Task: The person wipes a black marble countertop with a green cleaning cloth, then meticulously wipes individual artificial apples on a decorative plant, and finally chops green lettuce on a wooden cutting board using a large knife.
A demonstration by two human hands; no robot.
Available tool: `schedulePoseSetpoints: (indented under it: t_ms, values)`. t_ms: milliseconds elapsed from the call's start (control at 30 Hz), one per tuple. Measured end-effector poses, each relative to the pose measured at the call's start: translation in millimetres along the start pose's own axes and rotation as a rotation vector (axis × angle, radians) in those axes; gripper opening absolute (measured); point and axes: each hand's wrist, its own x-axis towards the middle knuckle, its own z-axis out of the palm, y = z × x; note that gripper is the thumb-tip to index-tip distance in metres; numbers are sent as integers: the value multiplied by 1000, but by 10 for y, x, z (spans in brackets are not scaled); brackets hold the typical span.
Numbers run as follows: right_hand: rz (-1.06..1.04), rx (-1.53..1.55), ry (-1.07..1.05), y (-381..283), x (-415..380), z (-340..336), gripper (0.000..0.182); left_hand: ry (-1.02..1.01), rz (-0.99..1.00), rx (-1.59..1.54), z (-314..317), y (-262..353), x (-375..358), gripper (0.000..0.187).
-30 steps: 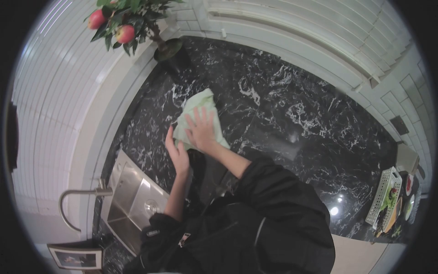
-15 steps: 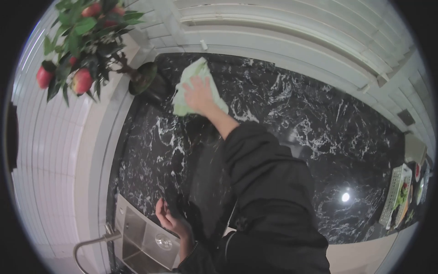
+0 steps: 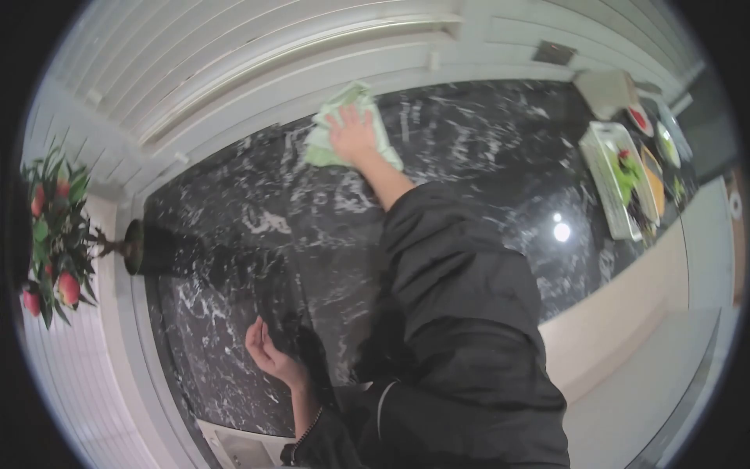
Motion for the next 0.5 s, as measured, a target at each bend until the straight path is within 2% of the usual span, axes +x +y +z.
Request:
schedulePoseSetpoints:
  t_ms: [167, 267, 300, 467, 500]
  values:
    - [329, -118, 190, 1674, -995, -254, 46, -257, 49, -153, 400, 402, -247, 22]
    - [534, -36, 160, 2069, -1624, -459, 48, -435, 6, -151, 367, 571, -420, 23]
    - [578, -13, 142, 2041, -1809, -461, 49, -476, -9, -147, 332, 610, -471, 24]
    - [516, -103, 171, 1377, -2459, -168, 54, -552, 61, -123, 127, 757, -845, 25]
    - [419, -41, 203, 1068, -2578, -25, 61, -592, 32, -130, 103, 783, -916, 28]
